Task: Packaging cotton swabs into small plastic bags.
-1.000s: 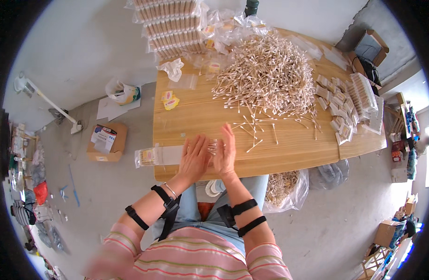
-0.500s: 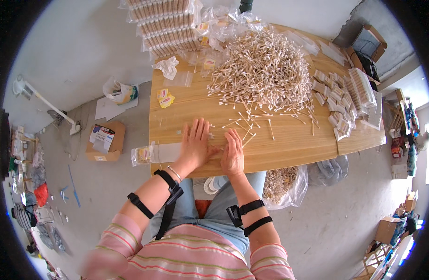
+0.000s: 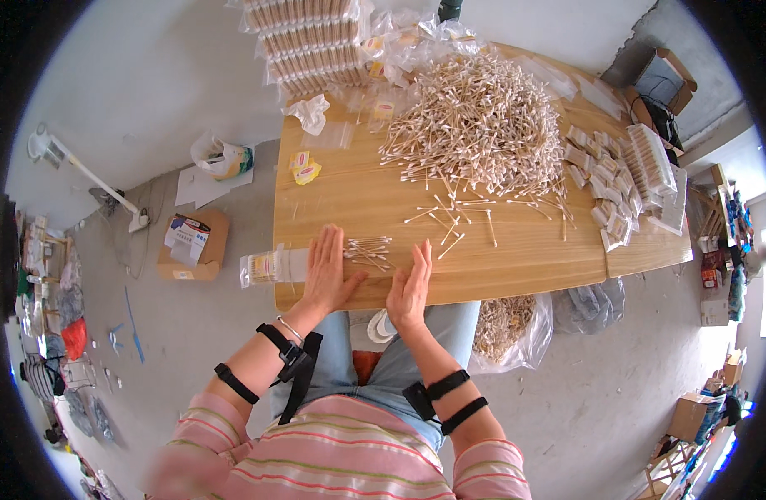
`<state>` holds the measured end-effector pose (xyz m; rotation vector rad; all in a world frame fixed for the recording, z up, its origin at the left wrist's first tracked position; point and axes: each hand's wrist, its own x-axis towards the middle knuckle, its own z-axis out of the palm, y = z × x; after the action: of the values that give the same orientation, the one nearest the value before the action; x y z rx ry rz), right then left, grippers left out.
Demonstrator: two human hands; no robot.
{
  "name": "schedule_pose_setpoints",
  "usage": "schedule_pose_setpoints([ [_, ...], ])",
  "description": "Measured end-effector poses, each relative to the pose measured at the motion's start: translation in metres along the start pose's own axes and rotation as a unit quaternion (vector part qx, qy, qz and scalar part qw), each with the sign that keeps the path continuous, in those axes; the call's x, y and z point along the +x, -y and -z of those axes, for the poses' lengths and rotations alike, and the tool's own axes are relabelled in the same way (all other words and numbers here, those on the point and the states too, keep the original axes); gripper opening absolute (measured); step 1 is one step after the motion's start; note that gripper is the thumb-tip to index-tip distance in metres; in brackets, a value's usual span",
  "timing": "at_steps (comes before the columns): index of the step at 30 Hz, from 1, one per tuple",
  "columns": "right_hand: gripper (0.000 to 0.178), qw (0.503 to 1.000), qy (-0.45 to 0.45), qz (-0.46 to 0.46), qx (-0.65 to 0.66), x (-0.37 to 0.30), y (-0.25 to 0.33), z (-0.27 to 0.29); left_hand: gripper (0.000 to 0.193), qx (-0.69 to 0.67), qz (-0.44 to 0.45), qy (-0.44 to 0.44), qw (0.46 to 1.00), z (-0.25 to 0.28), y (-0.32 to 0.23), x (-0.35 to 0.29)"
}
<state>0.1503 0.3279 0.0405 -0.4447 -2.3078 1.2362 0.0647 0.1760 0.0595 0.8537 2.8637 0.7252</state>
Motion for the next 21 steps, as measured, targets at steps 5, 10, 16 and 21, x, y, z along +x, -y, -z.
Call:
schedule_pose_setpoints([
  [5,0.056,0.990,-0.002,0.017,0.143,0.031,0.012,-0.036,0.084,-0.037,-0.044,-0.003,0.998,-0.016,-0.001,0.005],
  [10,0.058,0.993,-0.042,0.013,0.109,0.051,0.001,-0.027,0.080,-0.094,-0.040,-0.017,0.995,-0.008,-0.005,0.010],
  [16,0.061,0.959,0.124,0.146,-0.208,0.026,0.010,-0.015,0.063,-0.203,-0.018,-0.079,0.976,-0.015,0.006,0.007],
  [21,0.054,0.948,0.147,0.134,-0.247,0.036,0.013,-0.013,0.047,-0.236,-0.005,-0.151,0.960,-0.009,0.010,0.011],
])
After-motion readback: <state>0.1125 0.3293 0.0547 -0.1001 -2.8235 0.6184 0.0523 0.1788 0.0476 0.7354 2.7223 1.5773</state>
